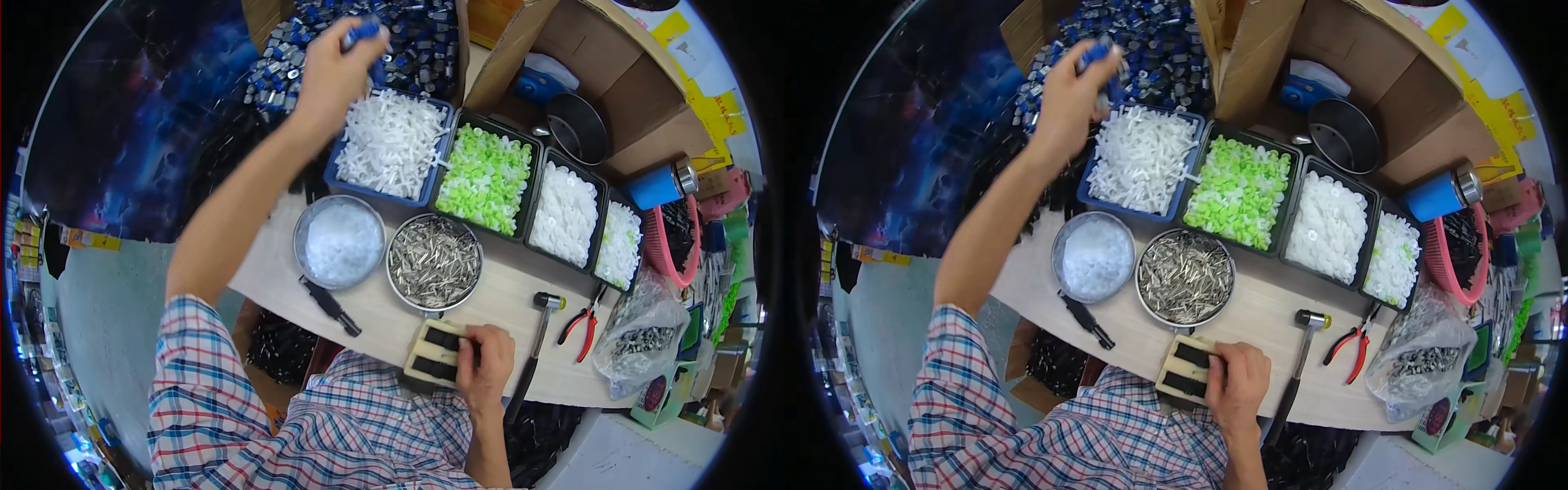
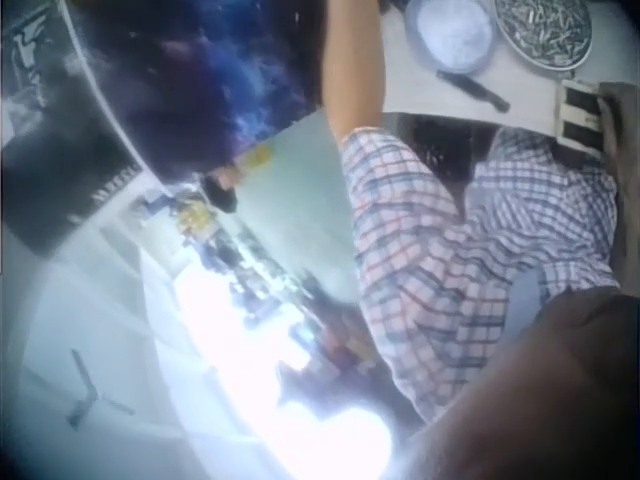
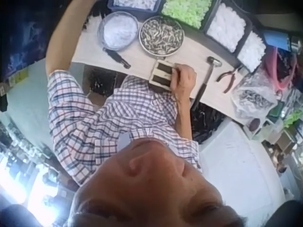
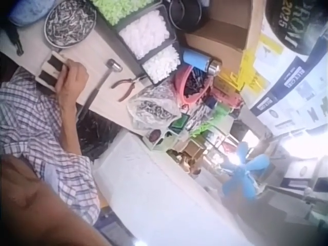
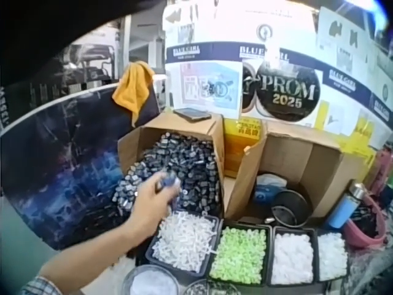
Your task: Assembling small toy components using hands and tools at a workstation.
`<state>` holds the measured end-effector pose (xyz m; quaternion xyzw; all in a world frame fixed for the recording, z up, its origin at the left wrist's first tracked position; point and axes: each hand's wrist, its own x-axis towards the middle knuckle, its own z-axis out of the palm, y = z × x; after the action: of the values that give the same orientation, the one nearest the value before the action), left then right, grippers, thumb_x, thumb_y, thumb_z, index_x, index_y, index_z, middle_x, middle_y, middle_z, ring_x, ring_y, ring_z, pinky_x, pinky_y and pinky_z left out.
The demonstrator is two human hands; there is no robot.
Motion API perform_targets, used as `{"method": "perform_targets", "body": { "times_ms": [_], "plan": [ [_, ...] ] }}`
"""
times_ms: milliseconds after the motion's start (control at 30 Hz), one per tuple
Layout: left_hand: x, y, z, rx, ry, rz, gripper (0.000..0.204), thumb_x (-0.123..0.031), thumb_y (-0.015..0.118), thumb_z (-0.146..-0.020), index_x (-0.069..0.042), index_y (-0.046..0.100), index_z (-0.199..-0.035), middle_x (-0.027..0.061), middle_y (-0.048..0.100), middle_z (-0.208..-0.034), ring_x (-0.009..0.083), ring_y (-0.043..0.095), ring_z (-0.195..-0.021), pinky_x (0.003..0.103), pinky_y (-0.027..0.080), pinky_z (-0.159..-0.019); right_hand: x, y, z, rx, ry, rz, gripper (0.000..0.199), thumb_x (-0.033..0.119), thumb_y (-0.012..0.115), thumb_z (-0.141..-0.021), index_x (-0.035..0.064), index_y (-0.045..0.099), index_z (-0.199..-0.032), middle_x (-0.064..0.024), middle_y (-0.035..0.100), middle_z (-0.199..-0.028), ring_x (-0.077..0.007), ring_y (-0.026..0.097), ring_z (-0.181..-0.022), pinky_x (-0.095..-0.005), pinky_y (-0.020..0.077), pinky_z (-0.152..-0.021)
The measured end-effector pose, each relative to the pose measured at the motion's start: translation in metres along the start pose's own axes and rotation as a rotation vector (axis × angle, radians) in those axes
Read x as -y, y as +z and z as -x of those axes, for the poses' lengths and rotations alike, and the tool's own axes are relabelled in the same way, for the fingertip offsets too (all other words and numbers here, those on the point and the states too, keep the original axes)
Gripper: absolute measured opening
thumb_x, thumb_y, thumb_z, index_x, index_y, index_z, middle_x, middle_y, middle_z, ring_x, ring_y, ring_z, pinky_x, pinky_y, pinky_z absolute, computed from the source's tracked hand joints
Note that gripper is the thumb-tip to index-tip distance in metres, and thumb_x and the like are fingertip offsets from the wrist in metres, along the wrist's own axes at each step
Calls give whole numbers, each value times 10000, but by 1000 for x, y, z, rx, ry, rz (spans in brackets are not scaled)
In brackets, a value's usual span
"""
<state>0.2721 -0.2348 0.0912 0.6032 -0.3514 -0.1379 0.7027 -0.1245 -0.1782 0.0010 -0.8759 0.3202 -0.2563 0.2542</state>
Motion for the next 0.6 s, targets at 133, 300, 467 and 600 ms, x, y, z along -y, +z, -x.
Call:
{"method": "perform_targets", "body": {
  "times_ms": [133,300,467,600],
  "plan": [
    [-24,4,116,119,-247,-58,176,-252,730,-958,-90,693,-1016,-47,633,-799,15,555,-633,191,376,-457,9,-5,4,-82,-63,-18,352,-78,679,-835,-26,626,-1179,-199,611,-1091,-315,634,-925,-390,539,-773],
    [-22,10,249,364,-359,50,261,-18,684,-901,-18,665,-1161,26,668,-1007,86,610,-857,242,493,-712,61,-2,-22,-69,-150,-325,420,-63,704,-848,-4,632,-1258,-176,571,-1271,-240,640,-988,-336,554,-820],
    [-18,-4,293,296,-149,-123,268,20,673,-881,-9,648,-1146,82,655,-1032,140,615,-926,294,499,-786,61,28,-21,103,-305,-474,336,-49,714,-876,12,644,-1199,-151,544,-1286,-181,618,-974,-272,528,-797],
    [-33,-30,296,65,-242,-320,234,29,667,-890,0,642,-1121,102,657,-1058,190,627,-912,306,491,-787,77,33,-11,7,-90,-647,245,-53,711,-880,6,636,-1106,-95,545,-1192,-106,526,-868,-225,478,-748]
  ]
}}
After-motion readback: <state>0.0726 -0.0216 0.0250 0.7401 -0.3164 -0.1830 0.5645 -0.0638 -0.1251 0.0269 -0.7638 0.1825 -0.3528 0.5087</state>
